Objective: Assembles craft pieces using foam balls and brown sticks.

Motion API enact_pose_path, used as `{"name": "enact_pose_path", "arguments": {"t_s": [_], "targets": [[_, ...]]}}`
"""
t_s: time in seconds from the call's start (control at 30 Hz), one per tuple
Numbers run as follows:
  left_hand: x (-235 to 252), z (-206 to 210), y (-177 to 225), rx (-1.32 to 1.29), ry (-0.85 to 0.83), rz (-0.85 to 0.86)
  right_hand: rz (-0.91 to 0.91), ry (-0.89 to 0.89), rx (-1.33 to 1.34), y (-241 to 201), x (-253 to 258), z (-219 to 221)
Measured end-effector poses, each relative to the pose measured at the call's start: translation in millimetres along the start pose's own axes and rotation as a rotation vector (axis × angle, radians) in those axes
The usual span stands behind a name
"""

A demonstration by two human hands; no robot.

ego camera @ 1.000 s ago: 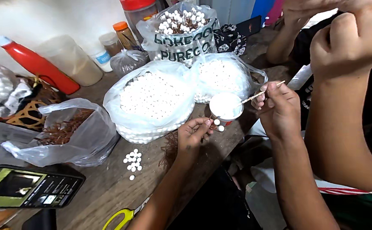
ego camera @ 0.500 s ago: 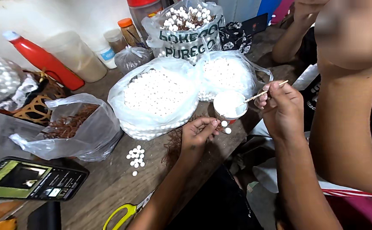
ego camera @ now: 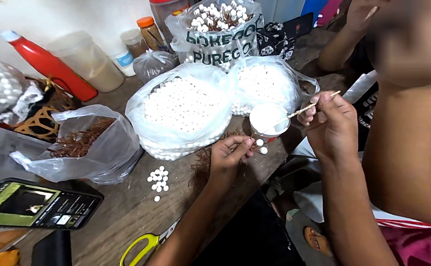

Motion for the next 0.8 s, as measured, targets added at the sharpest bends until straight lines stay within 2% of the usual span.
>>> {"name": "enact_pose_path", "arguments": {"t_s": [0.5, 0.8], "targets": [[-2.3, 1.9, -2.2, -0.007, -0.011, 0.009, -0.003, 0.001, -0.027, 6.5, -0.7, 4.3], [-8.7, -6.1, 0.8, -0.044, 0.003, -0.050, -0.040, 0.123, -0.019, 8.8, 2.0, -10.0]]}}
Point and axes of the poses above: each hand's wrist, its own x-axis towards the middle knuckle, its own z-axis out of the palm, y = z × x, the point moved 6 cm from there along x, towards the middle knuckle, and after that the axes turned 15 degrees about z, right-handed, at the moved point
